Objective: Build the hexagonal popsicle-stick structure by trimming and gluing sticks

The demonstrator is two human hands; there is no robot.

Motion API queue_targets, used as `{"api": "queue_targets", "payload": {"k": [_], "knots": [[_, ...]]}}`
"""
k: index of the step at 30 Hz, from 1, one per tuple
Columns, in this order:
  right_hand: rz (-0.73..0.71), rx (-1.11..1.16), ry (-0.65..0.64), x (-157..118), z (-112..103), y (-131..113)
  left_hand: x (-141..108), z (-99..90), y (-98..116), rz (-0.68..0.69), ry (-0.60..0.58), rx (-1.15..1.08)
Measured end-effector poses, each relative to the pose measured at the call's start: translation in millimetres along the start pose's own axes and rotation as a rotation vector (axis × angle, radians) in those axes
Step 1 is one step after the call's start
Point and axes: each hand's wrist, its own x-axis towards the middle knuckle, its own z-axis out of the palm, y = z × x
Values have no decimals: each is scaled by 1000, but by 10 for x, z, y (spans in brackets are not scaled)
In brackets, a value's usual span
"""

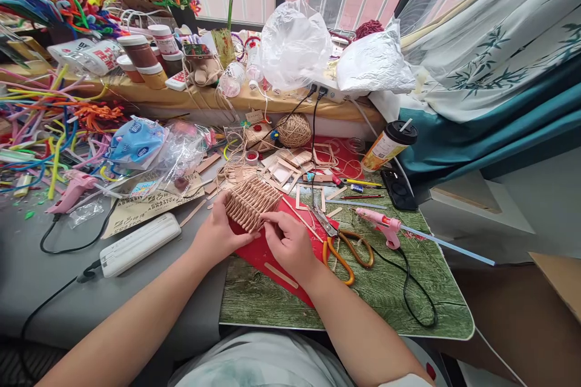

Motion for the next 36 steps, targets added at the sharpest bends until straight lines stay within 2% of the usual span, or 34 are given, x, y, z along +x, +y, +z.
{"api": "queue_targets", "payload": {"k": [4,9,16,20,31,36], "knots": [[-12,-65,-47,-1,-34,-97,3,-5,2,14,-6,2],[-53,-106,-111,-4,-33,-63,7,-5,-11,28,-9,13],[-132,-83,-34,8,-74,-66,9,-14,29,8,-28,61],[-155,-74,-41,11,-63,-36,19,-29,41,7,-33,41],[-100,-70,-29,-22,-6,73,26,11,-20,6,-14,32],[-54,-21,-40,-11,69,101,56,16,-28,21,11,-45]]}}
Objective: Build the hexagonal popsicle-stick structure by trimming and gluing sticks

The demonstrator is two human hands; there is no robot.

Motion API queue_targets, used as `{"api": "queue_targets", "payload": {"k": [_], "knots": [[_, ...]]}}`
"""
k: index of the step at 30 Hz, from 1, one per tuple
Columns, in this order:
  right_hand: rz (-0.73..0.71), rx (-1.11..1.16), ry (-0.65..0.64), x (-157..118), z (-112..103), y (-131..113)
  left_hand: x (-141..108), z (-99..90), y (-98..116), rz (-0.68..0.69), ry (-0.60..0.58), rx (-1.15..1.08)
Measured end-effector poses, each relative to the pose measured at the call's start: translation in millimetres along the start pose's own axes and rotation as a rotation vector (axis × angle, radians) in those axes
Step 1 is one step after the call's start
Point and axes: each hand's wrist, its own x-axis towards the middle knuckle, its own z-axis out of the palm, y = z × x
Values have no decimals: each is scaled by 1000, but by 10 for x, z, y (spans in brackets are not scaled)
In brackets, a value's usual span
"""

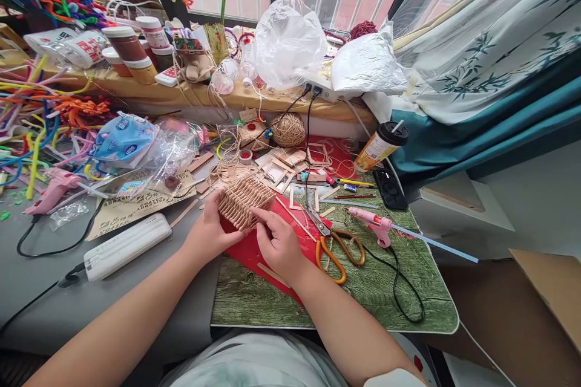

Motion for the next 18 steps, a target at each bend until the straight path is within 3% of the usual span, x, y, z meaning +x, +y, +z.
{"api": "queue_targets", "payload": {"k": [12,18], "knots": [[-133,-71,-218,518,122,-219,219,-72,-161,-110,66,-443],[-169,-112,-198,458,187,-214,329,-43,-314,-191,98,-628]]}}
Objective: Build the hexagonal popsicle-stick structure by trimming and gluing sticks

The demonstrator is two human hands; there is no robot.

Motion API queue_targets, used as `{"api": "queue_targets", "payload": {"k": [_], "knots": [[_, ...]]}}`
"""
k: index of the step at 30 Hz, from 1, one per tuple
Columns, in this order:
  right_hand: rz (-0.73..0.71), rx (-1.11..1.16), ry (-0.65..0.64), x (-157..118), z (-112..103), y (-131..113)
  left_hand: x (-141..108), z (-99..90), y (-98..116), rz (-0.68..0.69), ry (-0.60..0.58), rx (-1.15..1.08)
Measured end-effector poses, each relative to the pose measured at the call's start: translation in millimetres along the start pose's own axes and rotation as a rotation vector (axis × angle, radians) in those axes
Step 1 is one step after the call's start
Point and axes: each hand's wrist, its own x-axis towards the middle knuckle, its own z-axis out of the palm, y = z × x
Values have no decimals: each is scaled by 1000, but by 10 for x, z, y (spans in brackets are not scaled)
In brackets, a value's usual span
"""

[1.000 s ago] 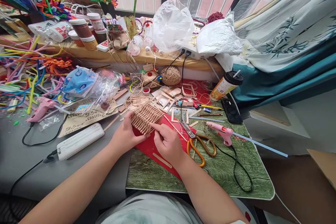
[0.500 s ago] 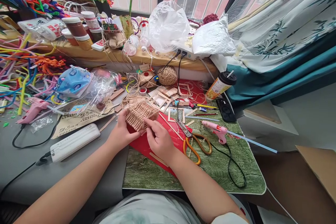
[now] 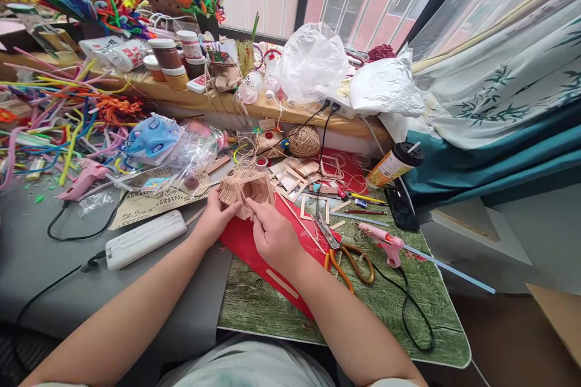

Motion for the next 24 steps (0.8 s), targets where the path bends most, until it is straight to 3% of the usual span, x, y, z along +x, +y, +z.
{"api": "queue_targets", "payload": {"k": [6,10,14,19,24], "knots": [[29,3,29,-85,-92,-89,-20,9,31,-17,6,25],[165,92,20,-135,-87,-168,-35,25,75,-15,-10,-2],[304,225,-25,-233,60,-110,-33,30,94,-24,7,-49],[242,148,-36,-317,225,43,-20,24,47,-54,11,-82],[162,134,-58,-322,308,50,-13,16,16,-127,6,-193]]}}
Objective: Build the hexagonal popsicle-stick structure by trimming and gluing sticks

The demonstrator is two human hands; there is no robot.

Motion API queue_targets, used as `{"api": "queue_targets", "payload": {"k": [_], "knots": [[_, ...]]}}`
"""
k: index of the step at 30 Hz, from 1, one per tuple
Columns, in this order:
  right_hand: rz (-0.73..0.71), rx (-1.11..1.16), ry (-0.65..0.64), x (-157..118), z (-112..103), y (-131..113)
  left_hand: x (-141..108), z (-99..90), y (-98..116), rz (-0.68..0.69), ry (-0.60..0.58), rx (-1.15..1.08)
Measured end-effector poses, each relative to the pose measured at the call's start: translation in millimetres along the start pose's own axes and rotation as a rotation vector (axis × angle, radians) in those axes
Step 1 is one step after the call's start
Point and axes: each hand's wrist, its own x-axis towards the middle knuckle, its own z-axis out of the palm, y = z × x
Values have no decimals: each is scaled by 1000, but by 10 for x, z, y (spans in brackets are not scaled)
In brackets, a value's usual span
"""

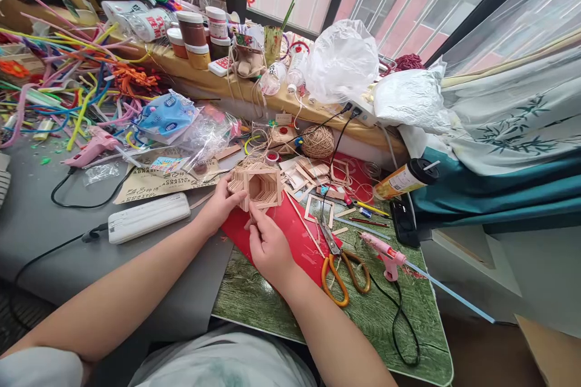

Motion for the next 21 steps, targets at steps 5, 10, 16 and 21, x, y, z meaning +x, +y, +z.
{"api": "queue_targets", "payload": {"k": [5,10,16,21], "knots": [[-45,-13,-17,-10,50,-14,-16,4,17,-19,-38,-57],[-118,-23,-11,-45,56,5,-62,42,93,32,-84,-140],[-235,-4,66,-97,92,17,-104,84,164,36,-90,-180],[-217,10,60,-111,120,-23,-91,44,213,38,-98,-254]]}}
